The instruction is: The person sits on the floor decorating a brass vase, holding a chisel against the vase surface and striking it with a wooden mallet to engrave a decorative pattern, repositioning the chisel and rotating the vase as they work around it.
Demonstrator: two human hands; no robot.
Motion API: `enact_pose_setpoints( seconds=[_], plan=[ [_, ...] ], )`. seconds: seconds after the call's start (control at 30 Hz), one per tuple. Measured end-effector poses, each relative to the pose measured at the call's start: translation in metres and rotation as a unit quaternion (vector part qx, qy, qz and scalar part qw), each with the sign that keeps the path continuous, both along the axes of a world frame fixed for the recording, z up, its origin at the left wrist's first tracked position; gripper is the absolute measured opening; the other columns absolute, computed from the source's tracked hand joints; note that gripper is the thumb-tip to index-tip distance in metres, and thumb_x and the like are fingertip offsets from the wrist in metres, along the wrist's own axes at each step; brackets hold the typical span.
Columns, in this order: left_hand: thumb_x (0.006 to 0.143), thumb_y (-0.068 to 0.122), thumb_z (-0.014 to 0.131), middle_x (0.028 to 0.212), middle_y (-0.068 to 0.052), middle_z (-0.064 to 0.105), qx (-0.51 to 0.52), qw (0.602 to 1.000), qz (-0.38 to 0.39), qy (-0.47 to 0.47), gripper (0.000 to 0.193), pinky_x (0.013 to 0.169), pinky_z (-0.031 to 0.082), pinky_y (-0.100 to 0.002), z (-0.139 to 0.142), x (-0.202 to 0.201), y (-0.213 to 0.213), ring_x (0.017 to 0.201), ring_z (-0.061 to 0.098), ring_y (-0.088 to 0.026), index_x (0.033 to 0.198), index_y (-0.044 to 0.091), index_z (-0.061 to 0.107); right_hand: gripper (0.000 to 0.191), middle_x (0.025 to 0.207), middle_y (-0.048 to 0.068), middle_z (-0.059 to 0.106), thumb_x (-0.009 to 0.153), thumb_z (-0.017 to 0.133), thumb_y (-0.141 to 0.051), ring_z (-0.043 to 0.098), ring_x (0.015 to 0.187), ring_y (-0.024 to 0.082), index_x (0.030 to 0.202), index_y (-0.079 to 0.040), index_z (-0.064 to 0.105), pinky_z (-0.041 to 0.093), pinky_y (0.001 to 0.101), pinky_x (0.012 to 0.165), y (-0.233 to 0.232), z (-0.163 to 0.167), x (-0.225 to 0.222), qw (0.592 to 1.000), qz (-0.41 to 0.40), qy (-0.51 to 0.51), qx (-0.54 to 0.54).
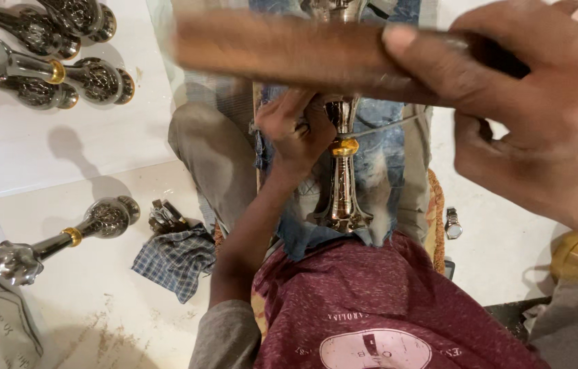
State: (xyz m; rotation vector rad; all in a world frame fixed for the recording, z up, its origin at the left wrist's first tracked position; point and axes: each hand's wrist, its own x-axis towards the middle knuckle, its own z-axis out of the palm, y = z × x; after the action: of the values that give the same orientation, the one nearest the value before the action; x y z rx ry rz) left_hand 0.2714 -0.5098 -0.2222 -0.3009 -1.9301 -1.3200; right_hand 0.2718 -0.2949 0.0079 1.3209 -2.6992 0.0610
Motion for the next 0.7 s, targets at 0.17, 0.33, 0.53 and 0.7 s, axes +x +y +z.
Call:
enact_pose_setpoints(
  seconds=[0.17, 0.33, 0.53, 0.7],
  plan=[
    [0.081, -0.010, 0.064, 0.080, -0.006, 0.072, -0.069, 0.996, -0.059, -0.007, 0.022, 0.062, 0.056, -0.032, 0.008, -0.006, -0.013, 0.064, 0.071, -0.018, 0.096, 0.004, 0.071, 0.078, 0.112, 0.022, 0.061, 0.071, 0.078, 0.005, 0.070, 0.085, 0.028, 0.146, -0.001, 0.055, 0.063, 0.0346, 0.067, -0.001, -0.005, 0.002, 0.999, -0.022, -0.036, -0.031],
    [0.074, -0.010, 0.062, 0.092, -0.009, 0.075, -0.109, 0.979, -0.172, -0.005, 0.034, 0.063, 0.062, -0.030, 0.012, -0.018, -0.024, 0.074, 0.074, -0.022, 0.105, 0.001, 0.071, 0.078, 0.117, 0.026, 0.058, 0.078, 0.077, 0.007, 0.069, 0.088, 0.030, 0.151, 0.005, 0.050, 0.062, 0.0321, 0.064, 0.032, -0.036, 0.017, 0.983, -0.067, -0.141, -0.097],
    [0.083, -0.007, 0.066, 0.096, -0.005, 0.077, -0.223, 0.931, -0.287, -0.002, 0.044, 0.069, 0.064, -0.027, 0.024, -0.036, -0.033, 0.072, 0.072, -0.012, 0.120, 0.016, 0.064, 0.080, 0.108, 0.020, 0.065, 0.082, 0.072, 0.008, 0.065, 0.080, 0.021, 0.157, -0.011, 0.051, 0.056, 0.0302, 0.062, 0.063, -0.110, 0.038, 0.945, -0.099, -0.090, -0.300],
    [0.092, -0.004, 0.068, 0.086, -0.003, 0.077, -0.313, 0.905, -0.286, 0.008, 0.046, 0.047, 0.051, -0.026, 0.039, -0.047, -0.032, 0.061, 0.066, -0.011, 0.132, 0.019, 0.066, 0.075, 0.103, 0.014, 0.068, 0.080, 0.075, -0.001, 0.066, 0.076, 0.018, 0.152, -0.007, 0.056, 0.056, 0.0315, 0.061, 0.084, -0.165, 0.079, 0.939, -0.165, -0.015, -0.302]
  ],
)
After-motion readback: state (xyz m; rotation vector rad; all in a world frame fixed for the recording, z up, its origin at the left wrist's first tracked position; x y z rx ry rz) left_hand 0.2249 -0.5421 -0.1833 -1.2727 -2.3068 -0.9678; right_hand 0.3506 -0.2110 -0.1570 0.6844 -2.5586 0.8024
